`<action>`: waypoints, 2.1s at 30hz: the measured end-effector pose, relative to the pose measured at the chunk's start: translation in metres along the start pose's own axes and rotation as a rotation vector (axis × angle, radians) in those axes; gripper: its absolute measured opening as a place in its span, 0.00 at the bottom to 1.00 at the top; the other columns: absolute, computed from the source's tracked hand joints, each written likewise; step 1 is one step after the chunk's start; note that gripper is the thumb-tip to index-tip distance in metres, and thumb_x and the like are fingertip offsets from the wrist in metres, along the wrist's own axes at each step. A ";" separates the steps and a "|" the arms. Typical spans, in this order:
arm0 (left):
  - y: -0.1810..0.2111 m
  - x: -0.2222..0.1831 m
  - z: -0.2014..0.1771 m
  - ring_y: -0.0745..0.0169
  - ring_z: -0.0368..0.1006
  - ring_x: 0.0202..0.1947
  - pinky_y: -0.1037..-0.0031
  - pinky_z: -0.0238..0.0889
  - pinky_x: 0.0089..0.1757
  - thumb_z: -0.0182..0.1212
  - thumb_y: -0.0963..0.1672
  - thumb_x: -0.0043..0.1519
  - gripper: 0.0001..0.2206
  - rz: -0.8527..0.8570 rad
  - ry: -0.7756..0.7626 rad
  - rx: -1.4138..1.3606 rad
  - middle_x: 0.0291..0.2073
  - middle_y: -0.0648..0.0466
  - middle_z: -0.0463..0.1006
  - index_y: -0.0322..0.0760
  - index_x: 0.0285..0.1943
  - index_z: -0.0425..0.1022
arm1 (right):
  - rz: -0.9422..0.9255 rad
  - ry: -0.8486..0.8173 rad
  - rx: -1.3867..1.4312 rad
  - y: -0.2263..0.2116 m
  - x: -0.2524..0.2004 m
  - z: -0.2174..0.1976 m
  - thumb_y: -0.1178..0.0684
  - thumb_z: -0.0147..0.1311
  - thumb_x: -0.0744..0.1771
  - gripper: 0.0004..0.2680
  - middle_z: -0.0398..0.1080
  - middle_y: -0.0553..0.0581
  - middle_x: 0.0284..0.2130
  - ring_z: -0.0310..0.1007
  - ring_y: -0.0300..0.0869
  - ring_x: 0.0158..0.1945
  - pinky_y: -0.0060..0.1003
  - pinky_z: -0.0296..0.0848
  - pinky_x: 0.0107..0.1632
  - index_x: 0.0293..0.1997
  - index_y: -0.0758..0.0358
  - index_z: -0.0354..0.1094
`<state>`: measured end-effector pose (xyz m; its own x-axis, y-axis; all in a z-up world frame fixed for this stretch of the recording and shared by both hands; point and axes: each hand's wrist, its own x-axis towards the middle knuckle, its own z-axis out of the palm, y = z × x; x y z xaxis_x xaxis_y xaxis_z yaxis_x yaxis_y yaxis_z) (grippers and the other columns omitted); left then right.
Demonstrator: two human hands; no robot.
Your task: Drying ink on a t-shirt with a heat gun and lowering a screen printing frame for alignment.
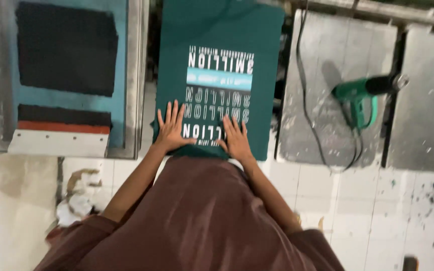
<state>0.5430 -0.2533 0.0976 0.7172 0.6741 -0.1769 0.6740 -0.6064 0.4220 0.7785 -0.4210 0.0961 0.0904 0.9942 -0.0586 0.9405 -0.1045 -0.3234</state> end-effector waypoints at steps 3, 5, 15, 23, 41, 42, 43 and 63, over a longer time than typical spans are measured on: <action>-0.004 0.006 0.005 0.38 0.28 0.79 0.33 0.18 0.67 0.52 0.74 0.38 0.67 0.043 0.053 -0.038 0.81 0.42 0.34 0.43 0.84 0.37 | -0.059 0.054 -0.025 0.022 -0.007 -0.003 0.31 0.46 0.69 0.34 0.46 0.61 0.76 0.44 0.60 0.76 0.68 0.44 0.70 0.79 0.62 0.38; -0.009 0.007 0.010 0.40 0.29 0.79 0.35 0.15 0.67 0.52 0.74 0.40 0.65 0.040 0.084 -0.091 0.81 0.45 0.36 0.43 0.84 0.37 | -0.007 0.040 -0.069 0.033 -0.015 -0.004 0.27 0.41 0.69 0.34 0.46 0.59 0.76 0.41 0.58 0.77 0.65 0.39 0.73 0.79 0.61 0.40; -0.006 0.016 0.021 0.44 0.34 0.79 0.36 0.24 0.68 0.44 0.72 0.52 0.56 -0.038 0.099 0.066 0.81 0.47 0.40 0.43 0.83 0.36 | 0.077 0.016 -0.108 0.051 -0.001 -0.013 0.29 0.41 0.69 0.32 0.43 0.59 0.76 0.40 0.55 0.78 0.65 0.38 0.73 0.80 0.57 0.37; 0.000 0.014 0.035 0.46 0.51 0.75 0.38 0.40 0.65 0.37 0.61 0.67 0.36 0.057 0.488 0.243 0.76 0.46 0.54 0.45 0.81 0.49 | -0.029 0.010 -0.136 0.045 0.052 -0.014 0.27 0.40 0.69 0.33 0.42 0.65 0.76 0.40 0.57 0.78 0.64 0.38 0.73 0.79 0.57 0.37; 0.007 0.050 0.036 0.42 0.58 0.72 0.46 0.50 0.64 0.41 0.61 0.67 0.35 0.280 0.436 0.245 0.74 0.43 0.60 0.43 0.79 0.58 | -0.035 0.138 -0.114 0.066 0.059 -0.011 0.28 0.40 0.69 0.32 0.44 0.72 0.74 0.42 0.65 0.77 0.64 0.45 0.72 0.79 0.59 0.42; 0.009 0.053 0.033 0.42 0.58 0.72 0.46 0.50 0.64 0.41 0.61 0.67 0.35 0.277 0.432 0.242 0.74 0.43 0.60 0.43 0.79 0.58 | -0.034 0.132 -0.113 0.069 0.058 -0.011 0.28 0.40 0.69 0.32 0.44 0.72 0.74 0.42 0.65 0.77 0.64 0.45 0.72 0.79 0.59 0.42; 0.010 0.059 0.029 0.42 0.59 0.71 0.46 0.50 0.65 0.43 0.60 0.67 0.34 0.265 0.443 0.219 0.74 0.43 0.61 0.41 0.77 0.60 | -0.022 0.123 -0.117 0.073 0.060 -0.011 0.28 0.39 0.69 0.32 0.43 0.72 0.75 0.41 0.65 0.77 0.65 0.44 0.72 0.79 0.58 0.41; -0.009 0.090 0.026 0.48 0.54 0.75 0.50 0.40 0.70 0.59 0.57 0.58 0.35 0.195 0.320 -0.031 0.74 0.46 0.61 0.44 0.73 0.65 | -0.275 -0.162 -0.178 0.032 0.185 -0.012 0.29 0.30 0.71 0.27 0.37 0.54 0.78 0.35 0.54 0.79 0.68 0.32 0.73 0.81 0.45 0.35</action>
<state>0.6056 -0.1983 0.0543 0.7364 0.6480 0.1944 0.5212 -0.7266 0.4476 0.8293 -0.2404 0.0860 -0.2140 0.9658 -0.1461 0.9659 0.1869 -0.1792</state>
